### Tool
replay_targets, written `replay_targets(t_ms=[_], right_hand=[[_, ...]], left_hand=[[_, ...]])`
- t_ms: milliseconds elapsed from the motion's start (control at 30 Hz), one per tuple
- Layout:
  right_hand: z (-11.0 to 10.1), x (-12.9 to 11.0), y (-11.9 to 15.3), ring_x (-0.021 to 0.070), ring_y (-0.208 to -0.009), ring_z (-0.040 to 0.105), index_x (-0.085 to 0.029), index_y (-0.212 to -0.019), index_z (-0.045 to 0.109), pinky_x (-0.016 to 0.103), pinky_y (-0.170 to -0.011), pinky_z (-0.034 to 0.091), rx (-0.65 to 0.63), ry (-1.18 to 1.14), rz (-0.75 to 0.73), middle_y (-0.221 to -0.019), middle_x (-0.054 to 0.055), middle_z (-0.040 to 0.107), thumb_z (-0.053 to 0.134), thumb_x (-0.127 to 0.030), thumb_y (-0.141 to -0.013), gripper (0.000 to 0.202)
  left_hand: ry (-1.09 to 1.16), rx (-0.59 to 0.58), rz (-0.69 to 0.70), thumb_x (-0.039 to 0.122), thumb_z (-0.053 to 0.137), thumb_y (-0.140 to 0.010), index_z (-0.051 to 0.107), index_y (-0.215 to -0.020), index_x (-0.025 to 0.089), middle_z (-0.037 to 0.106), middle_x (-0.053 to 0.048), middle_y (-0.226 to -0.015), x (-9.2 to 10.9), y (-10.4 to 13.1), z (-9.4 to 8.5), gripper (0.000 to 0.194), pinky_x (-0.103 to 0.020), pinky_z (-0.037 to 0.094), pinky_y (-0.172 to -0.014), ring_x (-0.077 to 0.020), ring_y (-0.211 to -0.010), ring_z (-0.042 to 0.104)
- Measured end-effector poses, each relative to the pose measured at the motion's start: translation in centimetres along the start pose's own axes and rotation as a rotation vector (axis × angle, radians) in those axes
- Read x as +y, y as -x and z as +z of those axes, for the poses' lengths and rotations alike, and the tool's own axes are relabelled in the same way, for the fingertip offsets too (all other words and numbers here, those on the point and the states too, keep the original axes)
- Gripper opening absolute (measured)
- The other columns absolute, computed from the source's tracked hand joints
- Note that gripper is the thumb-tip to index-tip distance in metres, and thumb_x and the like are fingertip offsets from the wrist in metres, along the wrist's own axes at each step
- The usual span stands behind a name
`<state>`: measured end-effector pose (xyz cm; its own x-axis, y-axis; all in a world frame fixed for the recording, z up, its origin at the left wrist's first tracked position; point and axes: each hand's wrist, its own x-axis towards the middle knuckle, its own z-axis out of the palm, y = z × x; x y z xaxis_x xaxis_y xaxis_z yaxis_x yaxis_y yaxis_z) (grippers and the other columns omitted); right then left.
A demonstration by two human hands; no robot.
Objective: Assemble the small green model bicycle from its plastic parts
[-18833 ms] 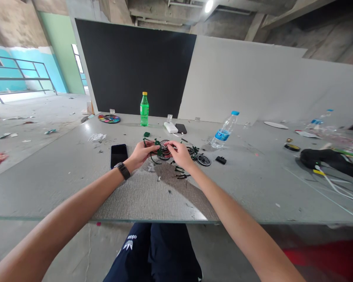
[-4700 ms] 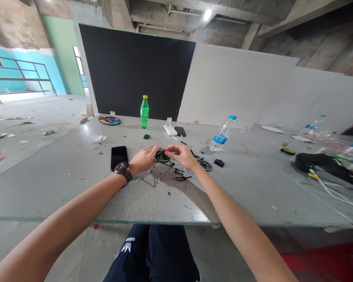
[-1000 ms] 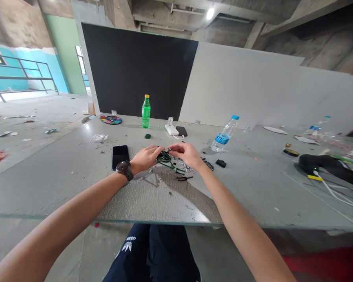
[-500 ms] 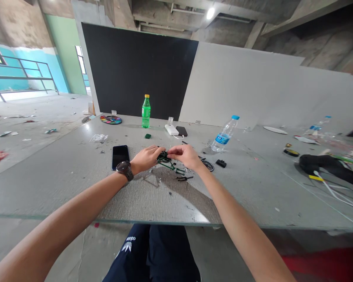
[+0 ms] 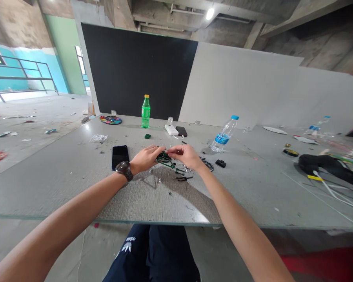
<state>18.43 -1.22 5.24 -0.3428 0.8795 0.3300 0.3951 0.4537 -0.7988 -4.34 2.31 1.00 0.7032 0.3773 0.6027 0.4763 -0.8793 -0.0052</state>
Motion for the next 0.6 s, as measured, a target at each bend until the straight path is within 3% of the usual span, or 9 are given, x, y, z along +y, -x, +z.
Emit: replay_targets(t_ms=[167, 600], right_hand=[[-0.15, 0.13, 0.04, 0.0222, -0.084, 0.071, -0.02, -0.092, 0.08, 0.038, -0.077, 0.057, -0.002, -0.002, 0.028, -0.088, 0.007, 0.078, 0.077, -0.042, -0.077, 0.027], [-0.65, 0.74, 0.14, 0.0198, -0.082, 0.07, -0.02, -0.094, 0.079, 0.034, -0.074, 0.055, -0.046, -0.05, 0.047, -0.09, 0.007, 0.078, 0.08, -0.044, -0.076, 0.029]], left_hand=[[0.005, 0.018, 0.05, 0.02, 0.056, -0.097, 0.048, -0.132, 0.02, 0.066, -0.011, -0.114, -0.36, 0.11, 0.24, 0.036, -0.037, 0.054, -0.086, -0.0238, -0.106, 0.062], [-0.025, -0.031, 0.021, 0.02, 0.054, -0.096, 0.048, -0.129, 0.019, 0.066, -0.012, -0.113, -0.35, 0.17, 0.06, 0.033, -0.037, 0.053, -0.085, -0.024, -0.106, 0.062]])
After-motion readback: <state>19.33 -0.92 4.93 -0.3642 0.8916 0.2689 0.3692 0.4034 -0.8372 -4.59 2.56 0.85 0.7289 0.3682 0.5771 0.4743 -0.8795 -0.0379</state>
